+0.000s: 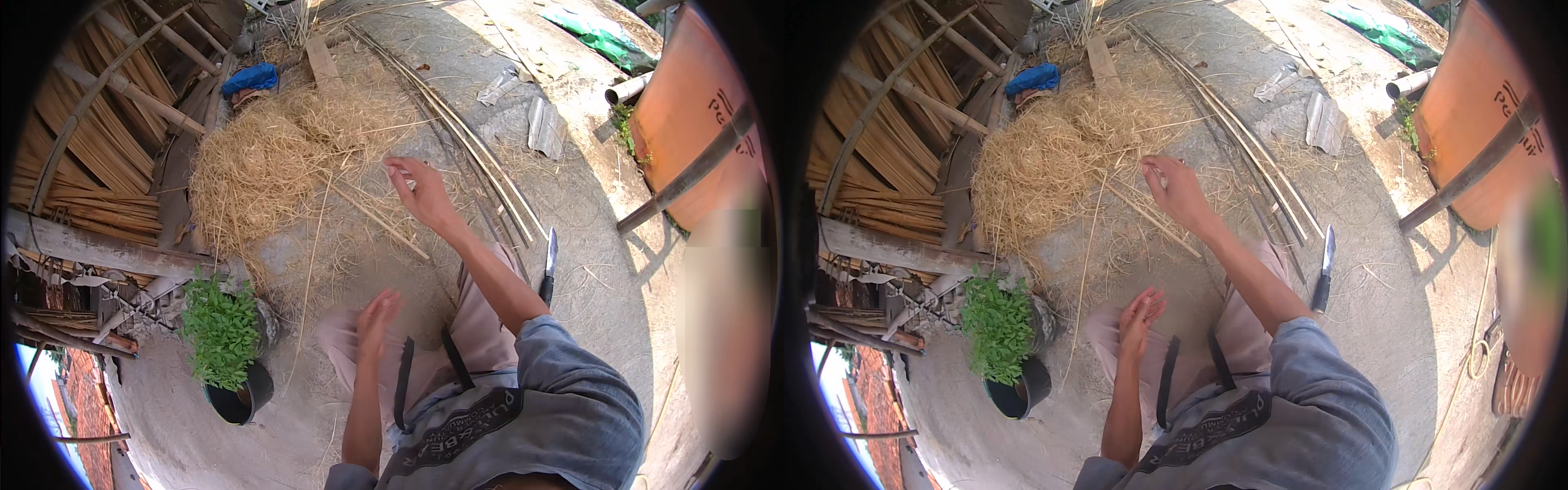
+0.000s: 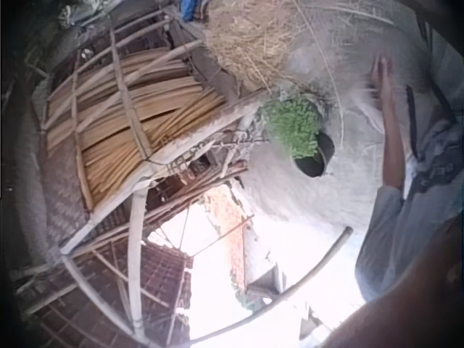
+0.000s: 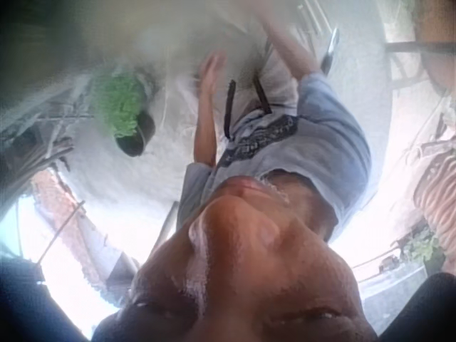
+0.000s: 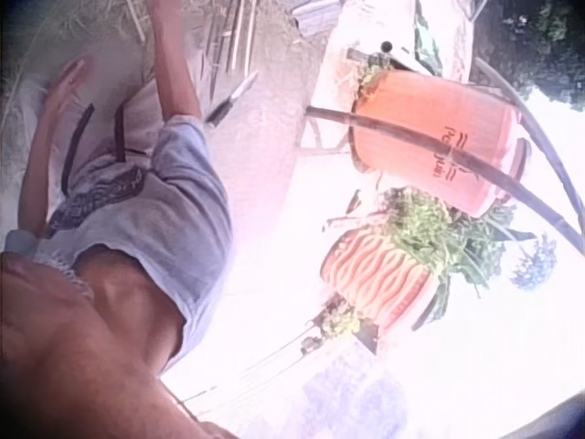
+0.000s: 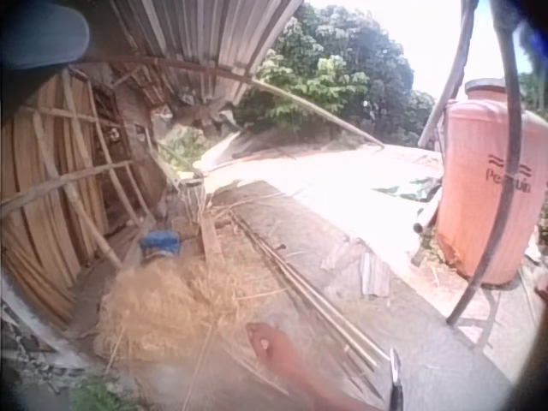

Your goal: The person sits on the ground and uses a knife to shave and smooth thin bamboo strips. They repeatedly scrape the knife along the length of the strips to remove fibers and refine the surface, then place the finished pieces aside.

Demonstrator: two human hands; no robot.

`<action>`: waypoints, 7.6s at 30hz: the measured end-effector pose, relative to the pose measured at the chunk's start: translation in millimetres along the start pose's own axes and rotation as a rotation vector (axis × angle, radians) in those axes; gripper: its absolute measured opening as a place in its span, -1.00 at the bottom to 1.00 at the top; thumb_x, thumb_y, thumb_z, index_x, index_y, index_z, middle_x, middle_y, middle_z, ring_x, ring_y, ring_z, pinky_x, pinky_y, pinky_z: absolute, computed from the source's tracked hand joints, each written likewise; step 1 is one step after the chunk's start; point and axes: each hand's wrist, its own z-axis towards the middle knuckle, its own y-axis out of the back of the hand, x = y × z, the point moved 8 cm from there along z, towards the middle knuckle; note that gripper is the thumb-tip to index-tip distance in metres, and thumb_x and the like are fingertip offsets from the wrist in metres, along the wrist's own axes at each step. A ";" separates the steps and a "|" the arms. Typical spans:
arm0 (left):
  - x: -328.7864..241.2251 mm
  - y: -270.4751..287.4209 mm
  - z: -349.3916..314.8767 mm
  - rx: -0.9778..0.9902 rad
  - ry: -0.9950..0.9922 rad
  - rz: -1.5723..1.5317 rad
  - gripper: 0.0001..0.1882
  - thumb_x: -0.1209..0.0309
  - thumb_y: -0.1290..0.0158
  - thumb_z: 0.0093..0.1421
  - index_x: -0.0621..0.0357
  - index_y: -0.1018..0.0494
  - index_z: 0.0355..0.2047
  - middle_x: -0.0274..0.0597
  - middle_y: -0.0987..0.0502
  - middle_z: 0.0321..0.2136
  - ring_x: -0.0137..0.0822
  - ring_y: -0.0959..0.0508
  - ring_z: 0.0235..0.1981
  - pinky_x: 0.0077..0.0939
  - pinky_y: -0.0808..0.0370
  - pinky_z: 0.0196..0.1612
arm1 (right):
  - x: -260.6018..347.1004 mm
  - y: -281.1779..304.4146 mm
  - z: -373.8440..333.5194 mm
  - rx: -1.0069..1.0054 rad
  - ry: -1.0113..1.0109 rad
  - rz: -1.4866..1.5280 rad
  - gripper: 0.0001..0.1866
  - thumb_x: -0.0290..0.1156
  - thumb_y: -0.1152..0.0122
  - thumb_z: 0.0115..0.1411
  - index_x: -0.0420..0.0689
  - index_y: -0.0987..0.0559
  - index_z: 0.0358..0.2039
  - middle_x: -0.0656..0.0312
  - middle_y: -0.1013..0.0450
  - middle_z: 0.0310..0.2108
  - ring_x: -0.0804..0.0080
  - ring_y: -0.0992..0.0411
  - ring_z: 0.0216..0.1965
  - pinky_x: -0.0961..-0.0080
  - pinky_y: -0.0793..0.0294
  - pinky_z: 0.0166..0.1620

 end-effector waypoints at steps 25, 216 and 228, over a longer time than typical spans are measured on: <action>57.1 -25.1 -10.6 0.046 0.040 0.471 -0.58 0.30 -0.08 0.40 0.36 -0.46 0.13 0.01 -0.62 -0.05 -0.27 -0.65 -0.12 -0.46 -0.54 0.03 | -350.0 188.6 -233.4 -0.221 -0.737 -0.521 -0.42 0.10 -0.27 0.20 -0.30 -0.62 -0.45 -0.12 -0.52 -0.51 -0.05 -0.53 -0.42 0.14 -0.45 -0.28; 6.7 160.9 -219.7 0.065 0.624 0.850 -0.64 0.25 -0.09 0.38 0.37 -0.64 -0.11 -0.40 -0.48 -0.53 -0.56 -0.38 -0.49 -0.62 -0.37 -0.34 | -81.8 271.2 -246.3 -0.200 -0.670 -0.826 -0.68 -0.16 -0.32 0.16 -0.17 -0.51 -0.33 -0.03 -0.53 -0.50 -0.04 -0.55 -0.47 0.14 -0.48 -0.39; -39.2 -42.4 -99.4 0.085 -0.033 1.068 -0.61 0.21 0.00 0.43 0.21 -0.50 0.10 0.08 -0.54 0.00 -0.09 -0.59 -0.09 -0.28 -0.52 -0.06 | -150.1 282.1 -262.4 0.248 -0.728 -1.017 -0.63 -0.10 -0.23 0.17 -0.18 -0.49 -0.28 -0.05 -0.57 -0.40 -0.08 -0.58 -0.36 0.02 -0.54 -0.33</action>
